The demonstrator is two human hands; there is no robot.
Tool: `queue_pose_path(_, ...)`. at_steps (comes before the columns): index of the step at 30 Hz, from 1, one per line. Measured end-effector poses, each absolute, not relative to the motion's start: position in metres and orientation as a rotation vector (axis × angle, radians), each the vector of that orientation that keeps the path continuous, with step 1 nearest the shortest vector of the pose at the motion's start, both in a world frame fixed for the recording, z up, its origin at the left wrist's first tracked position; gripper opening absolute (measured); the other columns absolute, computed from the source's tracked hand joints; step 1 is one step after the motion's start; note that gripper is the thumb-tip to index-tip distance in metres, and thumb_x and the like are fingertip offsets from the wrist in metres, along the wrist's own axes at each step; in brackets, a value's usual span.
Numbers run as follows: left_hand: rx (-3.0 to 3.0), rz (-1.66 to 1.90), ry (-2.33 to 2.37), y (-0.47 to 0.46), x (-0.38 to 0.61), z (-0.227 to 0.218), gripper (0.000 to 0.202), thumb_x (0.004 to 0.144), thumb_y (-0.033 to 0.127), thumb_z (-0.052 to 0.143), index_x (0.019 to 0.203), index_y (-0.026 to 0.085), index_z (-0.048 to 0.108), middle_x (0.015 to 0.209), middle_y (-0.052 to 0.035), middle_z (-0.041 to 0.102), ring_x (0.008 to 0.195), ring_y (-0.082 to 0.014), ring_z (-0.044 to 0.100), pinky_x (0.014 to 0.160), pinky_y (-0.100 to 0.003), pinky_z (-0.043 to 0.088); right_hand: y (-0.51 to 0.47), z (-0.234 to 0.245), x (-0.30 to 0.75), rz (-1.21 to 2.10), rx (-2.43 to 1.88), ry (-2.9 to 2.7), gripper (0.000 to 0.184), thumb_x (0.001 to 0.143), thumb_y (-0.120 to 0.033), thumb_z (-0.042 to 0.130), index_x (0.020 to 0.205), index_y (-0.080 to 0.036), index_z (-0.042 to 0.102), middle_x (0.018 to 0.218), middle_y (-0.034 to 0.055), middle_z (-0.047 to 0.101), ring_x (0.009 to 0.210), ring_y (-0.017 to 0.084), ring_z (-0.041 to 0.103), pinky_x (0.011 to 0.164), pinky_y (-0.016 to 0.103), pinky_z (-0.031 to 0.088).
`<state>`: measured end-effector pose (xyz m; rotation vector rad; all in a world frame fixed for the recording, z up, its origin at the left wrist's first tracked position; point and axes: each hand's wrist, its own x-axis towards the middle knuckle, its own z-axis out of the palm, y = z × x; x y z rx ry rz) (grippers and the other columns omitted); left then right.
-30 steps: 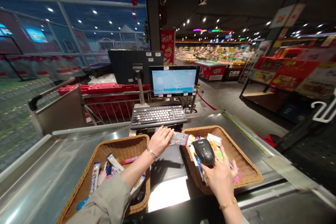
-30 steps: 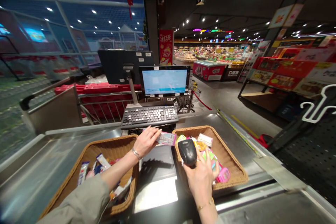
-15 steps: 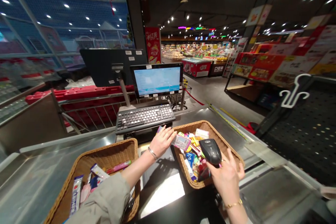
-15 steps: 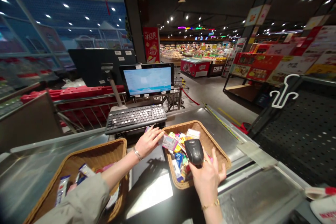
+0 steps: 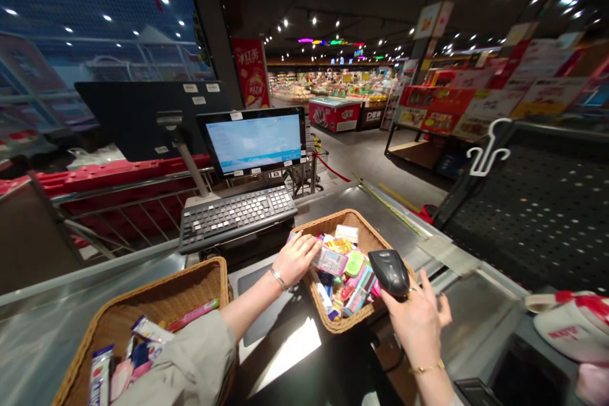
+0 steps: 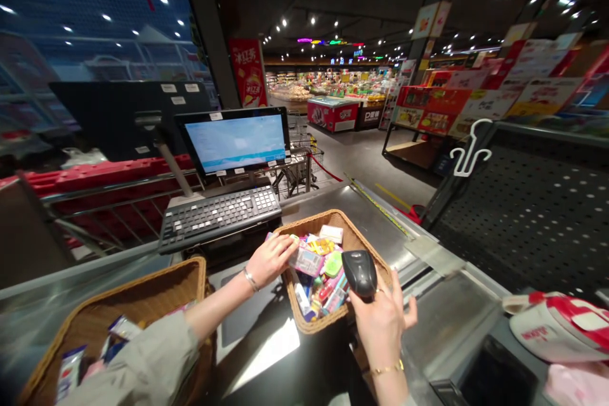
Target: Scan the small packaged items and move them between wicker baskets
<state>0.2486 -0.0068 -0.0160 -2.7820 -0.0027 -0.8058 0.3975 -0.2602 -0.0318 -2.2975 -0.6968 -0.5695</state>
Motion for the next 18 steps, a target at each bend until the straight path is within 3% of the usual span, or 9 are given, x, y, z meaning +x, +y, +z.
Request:
queue_pose_path(11,-2.920,-0.707,-0.018,-0.036,0.290,-0.021,0.050,0.085,0.029,0.062,0.130,0.014,0.048,0.115,-0.0152,0.066,0.106,-0.0284,0.062,0.090,-0.046,0.052,-0.284,-0.039,0.416,-0.581,-2.312,-0.573,0.053,0.082,-0.066,0.039,0.077,-0.025,0.072,0.106,0.0102,0.074,0.128,0.032,0.047,0.107,0.058,0.018)
queue_pose_path(18,-2.891,-0.718,0.029,-0.042,0.317,-0.029,0.041,0.090,0.027,0.055,0.130,0.016,0.051,0.121,-0.0115,0.066,0.110,-0.0254,0.062,0.094,-0.045,0.052,-0.292,-0.036,0.423,-0.603,-2.317,-0.524,0.054,0.084,-0.065,0.038,0.078,-0.025,0.072,0.106,0.0092,0.074,0.129,0.031,0.047,0.107,0.056,0.019)
